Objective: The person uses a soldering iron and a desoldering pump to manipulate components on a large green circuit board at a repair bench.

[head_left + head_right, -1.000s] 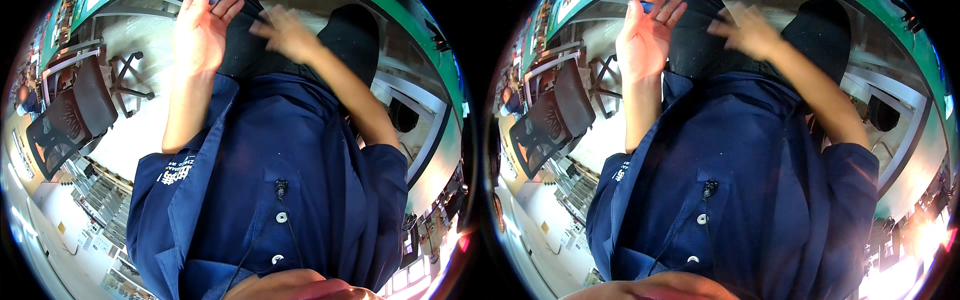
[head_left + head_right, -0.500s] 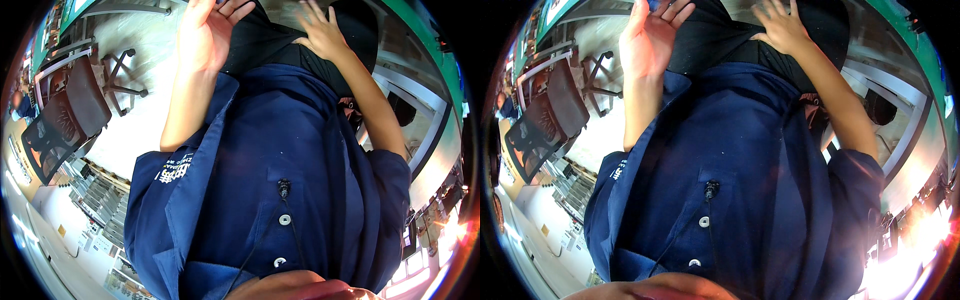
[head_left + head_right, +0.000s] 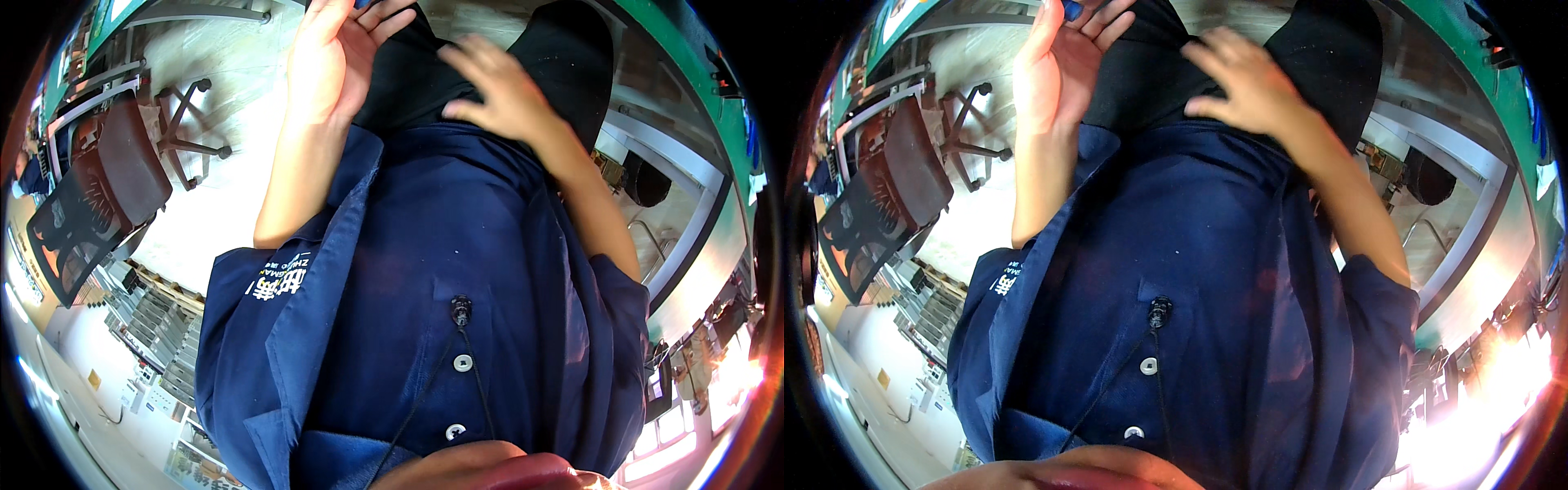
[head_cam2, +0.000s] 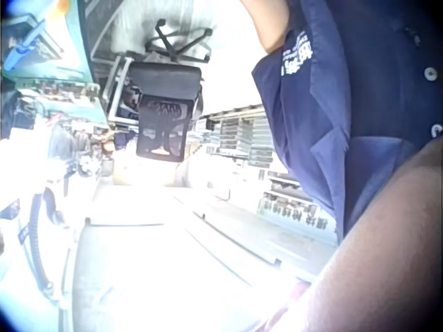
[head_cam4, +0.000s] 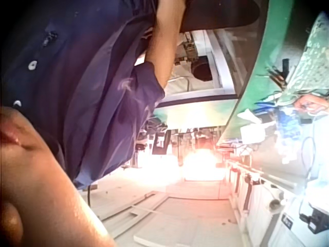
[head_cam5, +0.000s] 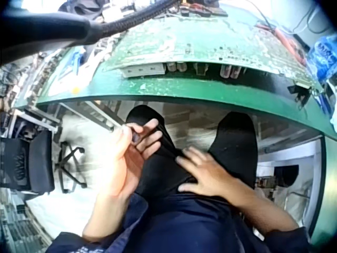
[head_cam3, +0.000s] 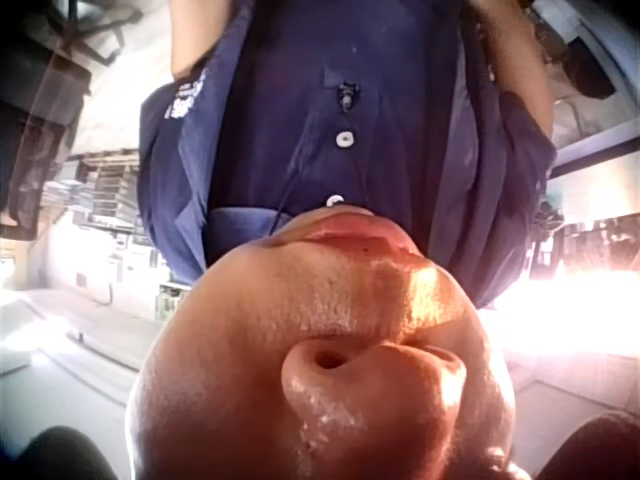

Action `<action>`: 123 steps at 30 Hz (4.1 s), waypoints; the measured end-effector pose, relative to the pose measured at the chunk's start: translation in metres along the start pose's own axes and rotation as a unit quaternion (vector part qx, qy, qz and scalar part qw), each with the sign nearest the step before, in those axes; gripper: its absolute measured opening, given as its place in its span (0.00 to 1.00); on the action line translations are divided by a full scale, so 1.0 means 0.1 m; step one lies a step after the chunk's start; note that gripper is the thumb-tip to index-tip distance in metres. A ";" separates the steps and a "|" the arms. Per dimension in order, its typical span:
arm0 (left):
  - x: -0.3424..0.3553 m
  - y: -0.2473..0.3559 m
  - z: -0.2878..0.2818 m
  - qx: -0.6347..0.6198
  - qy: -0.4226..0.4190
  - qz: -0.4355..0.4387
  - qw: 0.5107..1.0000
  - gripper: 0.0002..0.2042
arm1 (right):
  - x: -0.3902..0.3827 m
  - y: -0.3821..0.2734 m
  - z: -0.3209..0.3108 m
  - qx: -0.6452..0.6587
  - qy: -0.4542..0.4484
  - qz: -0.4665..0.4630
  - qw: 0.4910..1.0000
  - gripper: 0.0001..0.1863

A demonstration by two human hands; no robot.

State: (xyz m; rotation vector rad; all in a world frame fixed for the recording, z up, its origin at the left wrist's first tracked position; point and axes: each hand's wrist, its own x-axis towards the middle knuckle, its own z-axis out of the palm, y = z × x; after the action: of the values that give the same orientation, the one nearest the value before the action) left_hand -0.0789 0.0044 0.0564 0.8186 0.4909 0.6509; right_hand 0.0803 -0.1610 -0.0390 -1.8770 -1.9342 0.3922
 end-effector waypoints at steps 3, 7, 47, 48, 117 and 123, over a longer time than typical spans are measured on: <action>0.01 0.00 0.09 -0.011 -0.005 -0.021 1.000 0.11 | 0.07 0.03 0.12 -0.071 -0.027 -0.079 0.994 0.35; 0.02 0.03 0.08 -0.004 -0.021 -0.012 1.000 0.12 | 0.41 0.38 -0.19 -0.139 0.063 -0.053 0.987 0.30; 0.05 -0.14 0.22 -0.011 0.002 -0.079 0.997 0.11 | 0.34 1.44 -0.31 -0.142 -0.039 0.243 0.959 0.26; 0.04 -0.14 0.20 -0.011 0.010 -0.079 0.997 0.11 | 0.21 1.29 -0.31 -0.137 -0.064 0.159 0.976 0.26; 0.01 0.65 0.38 0.496 -0.139 0.417 0.749 0.10 | 0.72 -0.97 -1.17 0.353 0.234 0.048 0.904 0.28; 0.00 0.52 0.57 0.513 -0.134 0.460 0.713 0.11 | 0.59 -1.01 -1.20 0.315 0.259 0.066 0.911 0.20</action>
State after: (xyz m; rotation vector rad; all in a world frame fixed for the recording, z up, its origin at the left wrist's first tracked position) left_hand -0.0603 0.0020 0.1316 2.2781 0.0873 1.1567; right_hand 0.0491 -0.1177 0.1199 -1.4785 -1.1491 0.4371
